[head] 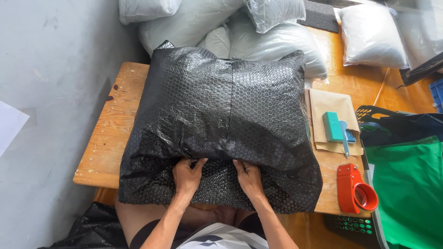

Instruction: Sealing a large black bubble mailer using a handheld tape dispenser and smoothing the tape by hand.

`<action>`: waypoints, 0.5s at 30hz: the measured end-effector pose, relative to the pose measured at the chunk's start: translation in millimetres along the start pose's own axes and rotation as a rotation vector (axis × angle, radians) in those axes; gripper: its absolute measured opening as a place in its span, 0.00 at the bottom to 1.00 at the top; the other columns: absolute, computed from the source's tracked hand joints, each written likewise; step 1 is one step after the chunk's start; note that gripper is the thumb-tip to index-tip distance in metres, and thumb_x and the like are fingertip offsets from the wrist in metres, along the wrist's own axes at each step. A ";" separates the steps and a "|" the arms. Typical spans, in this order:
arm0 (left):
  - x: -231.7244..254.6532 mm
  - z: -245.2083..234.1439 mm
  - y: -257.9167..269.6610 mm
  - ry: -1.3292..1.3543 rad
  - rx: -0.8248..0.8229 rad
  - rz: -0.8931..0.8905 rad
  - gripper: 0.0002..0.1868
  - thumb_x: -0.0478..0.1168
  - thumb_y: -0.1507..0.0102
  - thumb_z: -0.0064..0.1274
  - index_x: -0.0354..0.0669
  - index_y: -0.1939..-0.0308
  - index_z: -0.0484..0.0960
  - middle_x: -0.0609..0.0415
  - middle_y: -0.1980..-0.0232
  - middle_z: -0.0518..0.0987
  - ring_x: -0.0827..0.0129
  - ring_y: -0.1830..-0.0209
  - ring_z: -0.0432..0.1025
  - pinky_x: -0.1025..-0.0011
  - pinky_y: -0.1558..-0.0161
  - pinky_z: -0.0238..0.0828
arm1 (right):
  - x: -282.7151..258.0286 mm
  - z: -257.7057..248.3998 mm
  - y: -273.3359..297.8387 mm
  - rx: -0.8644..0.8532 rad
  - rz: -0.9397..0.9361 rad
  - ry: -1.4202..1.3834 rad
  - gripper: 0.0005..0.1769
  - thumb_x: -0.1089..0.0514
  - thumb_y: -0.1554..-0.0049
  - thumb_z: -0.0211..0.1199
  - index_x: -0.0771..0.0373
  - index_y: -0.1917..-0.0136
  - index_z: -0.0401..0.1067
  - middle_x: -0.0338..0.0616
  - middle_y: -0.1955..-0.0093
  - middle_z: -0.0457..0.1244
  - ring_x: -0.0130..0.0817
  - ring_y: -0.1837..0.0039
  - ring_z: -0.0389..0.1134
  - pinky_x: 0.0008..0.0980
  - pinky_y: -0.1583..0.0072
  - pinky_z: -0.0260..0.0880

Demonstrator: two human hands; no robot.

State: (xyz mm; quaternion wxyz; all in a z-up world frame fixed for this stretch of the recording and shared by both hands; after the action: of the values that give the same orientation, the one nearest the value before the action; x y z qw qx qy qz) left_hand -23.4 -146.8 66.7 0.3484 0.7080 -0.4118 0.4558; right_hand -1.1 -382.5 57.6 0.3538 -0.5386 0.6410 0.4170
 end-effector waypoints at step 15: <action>46.7 -127.2 74.0 -0.166 0.591 0.415 0.12 0.38 0.42 0.70 0.44 0.65 0.80 0.59 0.66 0.82 0.75 0.73 0.74 0.81 0.69 0.72 | -165.7 38.3 95.6 -0.190 -0.822 0.348 0.07 0.54 0.40 0.64 0.58 0.51 0.76 0.43 0.54 0.69 0.43 0.50 0.74 0.35 0.52 0.77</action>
State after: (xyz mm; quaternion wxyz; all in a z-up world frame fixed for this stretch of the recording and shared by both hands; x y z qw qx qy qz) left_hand -124.2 -79.7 162.4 -0.0053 0.7140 -0.4241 0.5571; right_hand -67.0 -275.0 206.4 0.3258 -0.8406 0.3827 0.2022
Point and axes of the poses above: each hand's wrist, its own y-axis away from the middle knuckle, its own z-axis out of the palm, x = y × z, the point moved 7 cm from there along -y, towards the middle knuckle
